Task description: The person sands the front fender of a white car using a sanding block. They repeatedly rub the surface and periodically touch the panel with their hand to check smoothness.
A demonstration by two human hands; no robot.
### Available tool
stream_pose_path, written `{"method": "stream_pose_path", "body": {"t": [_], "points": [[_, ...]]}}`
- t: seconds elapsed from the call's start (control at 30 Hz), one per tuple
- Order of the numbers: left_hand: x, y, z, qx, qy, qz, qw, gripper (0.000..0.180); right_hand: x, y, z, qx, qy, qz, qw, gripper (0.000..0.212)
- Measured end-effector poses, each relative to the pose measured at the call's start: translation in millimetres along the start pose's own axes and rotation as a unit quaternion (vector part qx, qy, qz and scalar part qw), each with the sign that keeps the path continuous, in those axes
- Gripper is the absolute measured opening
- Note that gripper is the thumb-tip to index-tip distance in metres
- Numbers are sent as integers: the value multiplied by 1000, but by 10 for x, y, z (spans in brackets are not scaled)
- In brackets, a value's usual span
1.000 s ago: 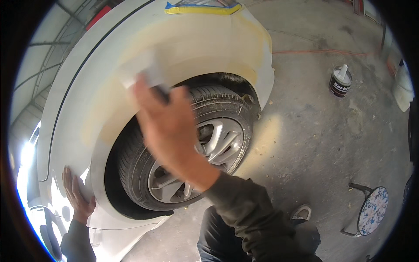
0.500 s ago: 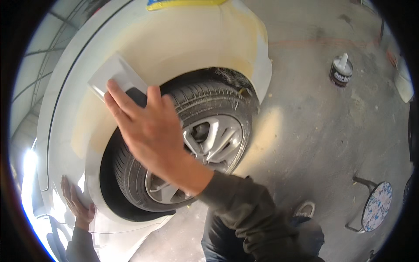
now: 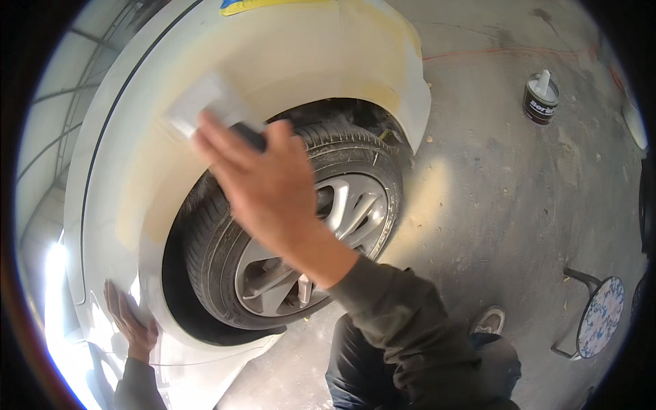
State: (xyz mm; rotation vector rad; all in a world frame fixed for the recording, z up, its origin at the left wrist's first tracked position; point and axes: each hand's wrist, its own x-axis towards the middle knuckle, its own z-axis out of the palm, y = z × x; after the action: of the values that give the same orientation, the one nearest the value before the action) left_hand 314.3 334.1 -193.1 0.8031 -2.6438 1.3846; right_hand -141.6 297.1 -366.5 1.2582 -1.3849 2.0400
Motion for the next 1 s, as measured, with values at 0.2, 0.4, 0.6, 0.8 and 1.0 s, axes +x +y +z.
{"method": "stream_pose_path", "body": {"t": [0.2, 0.4, 0.6, 0.8, 1.0], "points": [[162, 6, 20, -4, 17, 10, 1000, 80, 92, 1093, -271, -135, 71, 110, 982, 46], [-24, -52, 17, -1, -6, -5, 1000, 81, -65, 116, -59, -16, 1, 27, 999, 51], [129, -34, 17, -4, 8, 8, 1000, 82, -90, 1290, -376, -89, 48, 164, 981, 47], [27, 2, 66, -4, 3, -1, 1000, 83, -81, -37, -2, -11, 11, 27, 1000, 46], [179, 12, -59, -13, 25, 17, 999, 82, -18, 997, -284, -30, 6, 168, 985, 46]]}}
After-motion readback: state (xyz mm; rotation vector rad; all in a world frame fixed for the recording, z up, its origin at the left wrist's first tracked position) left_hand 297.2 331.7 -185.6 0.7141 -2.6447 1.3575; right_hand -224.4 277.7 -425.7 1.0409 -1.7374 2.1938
